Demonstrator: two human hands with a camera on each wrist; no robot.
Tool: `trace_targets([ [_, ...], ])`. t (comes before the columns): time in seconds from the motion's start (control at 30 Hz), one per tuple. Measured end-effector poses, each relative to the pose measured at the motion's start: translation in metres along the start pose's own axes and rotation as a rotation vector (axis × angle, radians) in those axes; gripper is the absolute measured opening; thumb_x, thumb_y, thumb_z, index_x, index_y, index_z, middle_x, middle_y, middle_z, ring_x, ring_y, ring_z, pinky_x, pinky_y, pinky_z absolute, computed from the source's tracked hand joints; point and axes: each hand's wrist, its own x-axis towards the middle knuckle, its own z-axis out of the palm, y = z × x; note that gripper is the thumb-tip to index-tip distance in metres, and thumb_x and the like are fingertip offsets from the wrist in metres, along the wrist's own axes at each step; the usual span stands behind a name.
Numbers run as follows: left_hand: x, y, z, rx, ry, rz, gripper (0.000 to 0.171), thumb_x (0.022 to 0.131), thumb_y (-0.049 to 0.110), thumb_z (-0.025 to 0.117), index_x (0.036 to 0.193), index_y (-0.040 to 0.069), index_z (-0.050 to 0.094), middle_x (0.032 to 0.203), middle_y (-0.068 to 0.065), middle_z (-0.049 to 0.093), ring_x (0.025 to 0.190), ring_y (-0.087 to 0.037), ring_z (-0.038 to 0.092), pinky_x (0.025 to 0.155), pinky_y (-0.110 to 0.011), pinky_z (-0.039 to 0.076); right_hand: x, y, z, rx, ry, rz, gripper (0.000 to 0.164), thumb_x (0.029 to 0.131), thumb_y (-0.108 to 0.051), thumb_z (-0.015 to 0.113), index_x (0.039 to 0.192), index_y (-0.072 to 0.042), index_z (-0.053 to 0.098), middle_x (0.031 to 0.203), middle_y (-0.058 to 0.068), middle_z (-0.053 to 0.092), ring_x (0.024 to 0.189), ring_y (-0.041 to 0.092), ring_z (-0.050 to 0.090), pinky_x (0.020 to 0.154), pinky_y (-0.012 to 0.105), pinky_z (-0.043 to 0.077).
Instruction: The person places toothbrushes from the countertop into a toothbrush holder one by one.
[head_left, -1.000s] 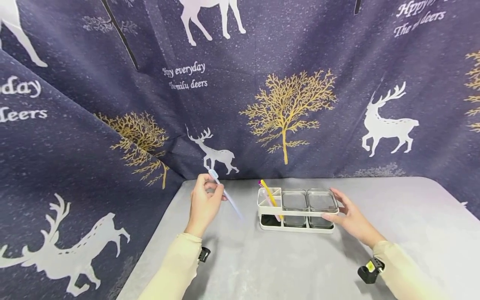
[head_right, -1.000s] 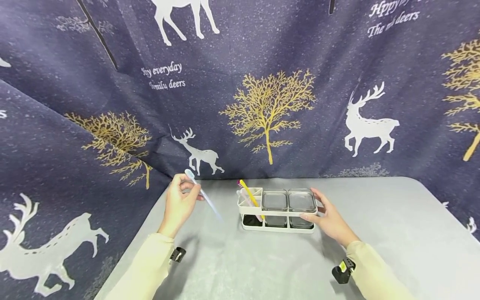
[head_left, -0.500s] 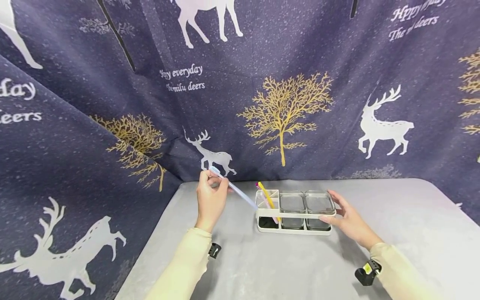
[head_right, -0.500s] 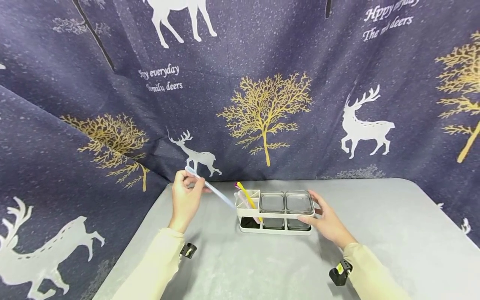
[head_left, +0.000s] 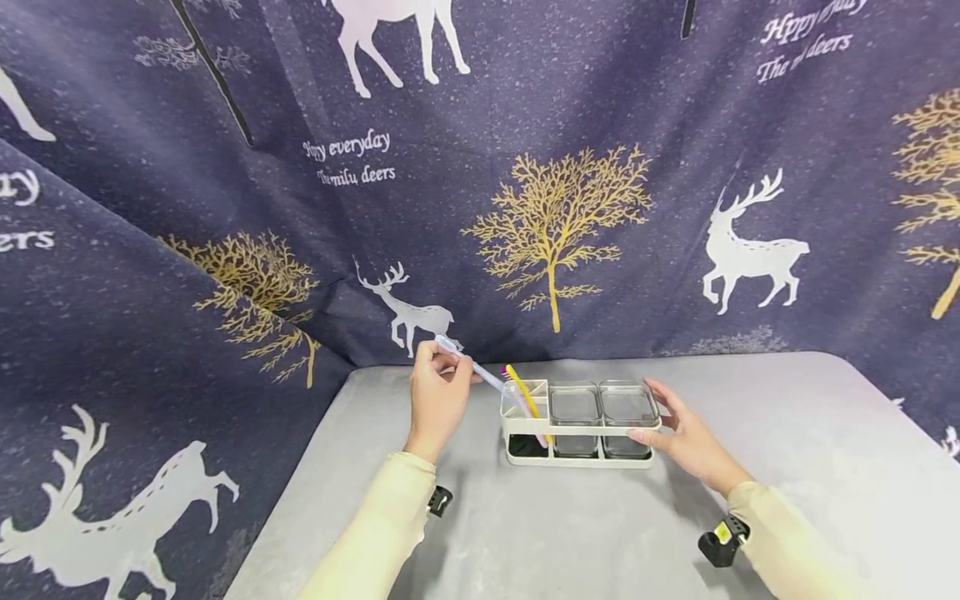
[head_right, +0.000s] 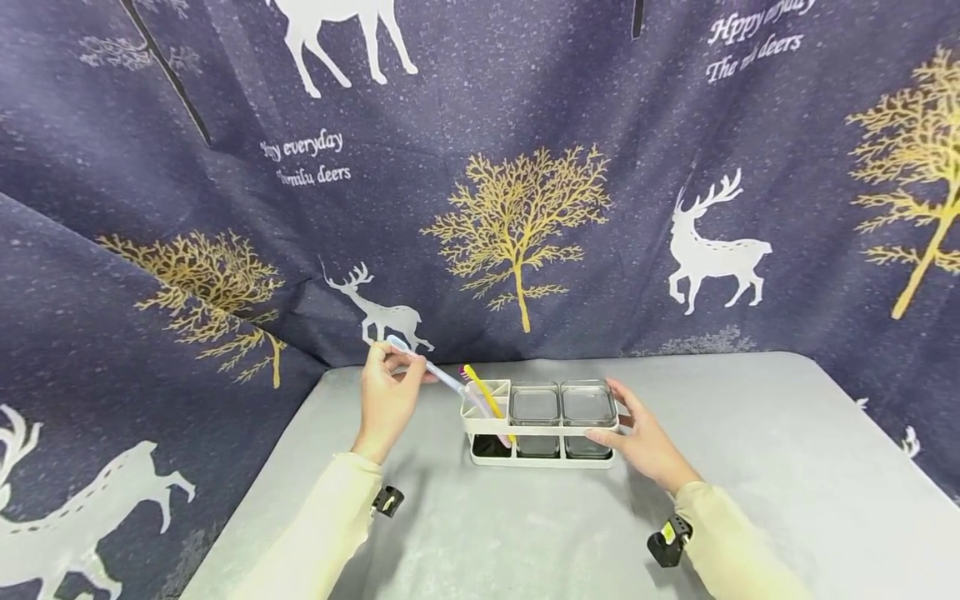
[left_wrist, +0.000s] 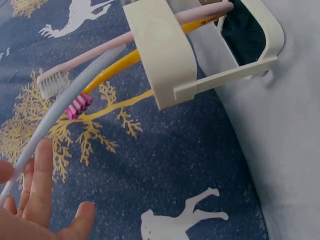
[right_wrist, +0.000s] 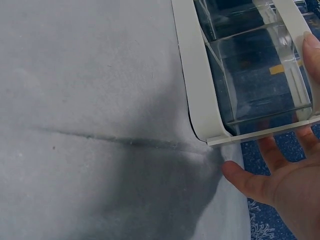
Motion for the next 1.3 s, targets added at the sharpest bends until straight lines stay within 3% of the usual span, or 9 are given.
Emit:
trace_targets([
  [0.13, -0.001, -0.002, 0.003, 0.063, -0.055, 0.014, 0.020, 0.089, -0.009, 0.062, 0.104, -0.006, 0.049, 0.084, -0.019, 0.063, 0.073, -0.046, 0.067, 0.058, -0.023, 0.054, 0.001, 0.000, 0.001, 0.010, -0.009, 0.011, 0.093, 0.087, -0.021, 0.076, 0.157, -0.007, 0.017, 0.152, 0.032, 0.027, 0.122, 0.055, 0.044, 0.093, 0.060, 0.044],
  [0.47, -0.002, -0.001, 0.006, 0.268, -0.160, 0.169, 0.017, 0.086, -0.003, 0.070, 0.093, 0.002, 0.055, 0.083, -0.008, 0.068, 0.070, -0.021, 0.068, 0.068, -0.026, 0.052, 0.002, -0.001, 0.001, 0.040, -0.005, -0.002, 0.093, 0.087, -0.017, 0.076, 0.158, -0.009, 0.016, 0.152, 0.031, 0.027, 0.123, 0.055, 0.044, 0.094, 0.059, 0.045],
  [0.73, -0.001, -0.004, 0.011, 0.343, -0.211, 0.215, 0.015, 0.084, -0.001, 0.072, 0.089, 0.005, 0.059, 0.080, -0.003, 0.067, 0.074, -0.018, 0.067, 0.075, -0.033, 0.054, 0.001, 0.003, 0.000, 0.009, 0.000, 0.004, 0.093, 0.087, -0.022, 0.077, 0.158, -0.011, 0.017, 0.153, 0.031, 0.027, 0.123, 0.055, 0.044, 0.092, 0.060, 0.045],
  [0.93, 0.000, -0.003, 0.014, 0.394, -0.261, 0.225, 0.014, 0.085, 0.001, 0.070, 0.083, 0.009, 0.059, 0.078, 0.001, 0.065, 0.074, -0.014, 0.066, 0.071, -0.030, 0.051, 0.000, 0.001, -0.001, 0.019, 0.001, 0.003, 0.092, 0.087, -0.019, 0.076, 0.157, -0.010, 0.017, 0.153, 0.031, 0.026, 0.122, 0.056, 0.045, 0.091, 0.059, 0.047],
  [1.3, 0.000, 0.000, 0.017, 0.475, -0.302, 0.163, 0.007, 0.085, 0.009, 0.068, 0.082, 0.013, 0.063, 0.076, 0.006, 0.064, 0.074, -0.011, 0.063, 0.067, -0.031, 0.048, 0.000, 0.002, 0.001, 0.045, 0.002, 0.005, 0.091, 0.088, -0.019, 0.076, 0.157, -0.008, 0.016, 0.154, 0.031, 0.024, 0.124, 0.056, 0.042, 0.093, 0.061, 0.044],
])
